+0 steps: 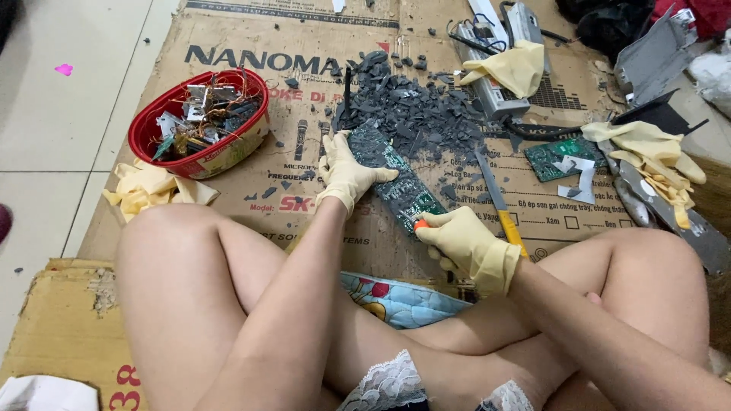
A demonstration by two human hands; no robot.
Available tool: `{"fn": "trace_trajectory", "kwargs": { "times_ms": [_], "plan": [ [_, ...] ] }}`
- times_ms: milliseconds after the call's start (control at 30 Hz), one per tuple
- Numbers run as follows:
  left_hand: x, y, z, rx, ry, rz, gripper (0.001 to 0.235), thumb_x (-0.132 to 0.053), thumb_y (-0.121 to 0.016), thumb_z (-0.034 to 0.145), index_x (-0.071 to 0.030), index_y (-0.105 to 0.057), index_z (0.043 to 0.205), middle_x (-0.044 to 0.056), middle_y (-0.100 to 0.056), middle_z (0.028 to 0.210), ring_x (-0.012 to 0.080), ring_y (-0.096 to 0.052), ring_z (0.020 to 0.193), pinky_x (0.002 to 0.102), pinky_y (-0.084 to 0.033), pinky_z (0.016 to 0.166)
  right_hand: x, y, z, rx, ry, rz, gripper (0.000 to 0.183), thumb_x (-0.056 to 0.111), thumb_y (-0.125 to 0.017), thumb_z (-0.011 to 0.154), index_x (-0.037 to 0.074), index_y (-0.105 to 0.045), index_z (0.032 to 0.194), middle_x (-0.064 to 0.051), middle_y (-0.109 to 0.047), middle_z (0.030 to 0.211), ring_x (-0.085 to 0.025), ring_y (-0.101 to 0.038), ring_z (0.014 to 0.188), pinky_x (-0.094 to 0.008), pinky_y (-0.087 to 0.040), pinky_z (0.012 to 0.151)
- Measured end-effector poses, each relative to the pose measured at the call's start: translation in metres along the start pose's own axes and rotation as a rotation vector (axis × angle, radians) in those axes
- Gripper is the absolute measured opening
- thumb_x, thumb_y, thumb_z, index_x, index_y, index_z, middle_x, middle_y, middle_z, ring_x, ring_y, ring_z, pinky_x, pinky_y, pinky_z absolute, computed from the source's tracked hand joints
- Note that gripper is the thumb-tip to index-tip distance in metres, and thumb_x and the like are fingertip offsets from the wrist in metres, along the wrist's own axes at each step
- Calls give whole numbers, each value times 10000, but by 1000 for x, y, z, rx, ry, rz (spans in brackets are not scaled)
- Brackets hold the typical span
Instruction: The person sits on the floor and uses a screwdriver to pry and remove components from a green circuit board. They work over a cardboard sheet, separating parts and placing them into a nearby red container.
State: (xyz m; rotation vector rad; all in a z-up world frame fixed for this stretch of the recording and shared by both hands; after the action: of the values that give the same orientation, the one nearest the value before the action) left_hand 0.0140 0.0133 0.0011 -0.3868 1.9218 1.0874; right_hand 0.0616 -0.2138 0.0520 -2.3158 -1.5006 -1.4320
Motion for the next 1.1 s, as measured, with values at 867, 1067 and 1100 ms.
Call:
{"fn": "trace_trajectory", "kwargs": {
  "times_ms": [867,1067,1100],
  "plan": [
    [-41,63,-76,2,-344,914,851,-560,-1002,311,-118,-763,998,88,-755,900,314,-756,923,457,-638,797,-57,25,-30,-154,173,392,254,210,-707,931,-12,-675,1049,-112,-628,645,-170,-569,407,-256,-412,284],
    [-8,10,-49,307,-689,996,1231,-656,-915,440,-250,-360,1461,21,-598,1312,224,-510,1355,458,-348,1151,-51,15,-38,-215,118,189,228,203,-720,865,-5,-724,957,-135,-659,592,-202,-615,407,-280,-472,334],
    [-9,9,-50,311,-691,999,1231,-656,-915,440,-250,-360,1461,21,-598,1312,224,-510,1355,458,-348,1151,-54,14,-34,-216,114,194,228,203,-720,865,-5,-724,957,-135,-659,592,-202,-615,407,-280,-472,334]
  ]
}}
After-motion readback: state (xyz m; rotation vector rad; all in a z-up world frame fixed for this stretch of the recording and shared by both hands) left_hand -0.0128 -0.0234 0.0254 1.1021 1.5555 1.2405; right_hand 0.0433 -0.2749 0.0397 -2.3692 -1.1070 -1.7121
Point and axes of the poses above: each hand's wrist, its own z-axis towards the middle knuckle, its own y-axis out of the back of the hand, x = y × z, the point moved 2 cm from there along z, towards the middle knuckle
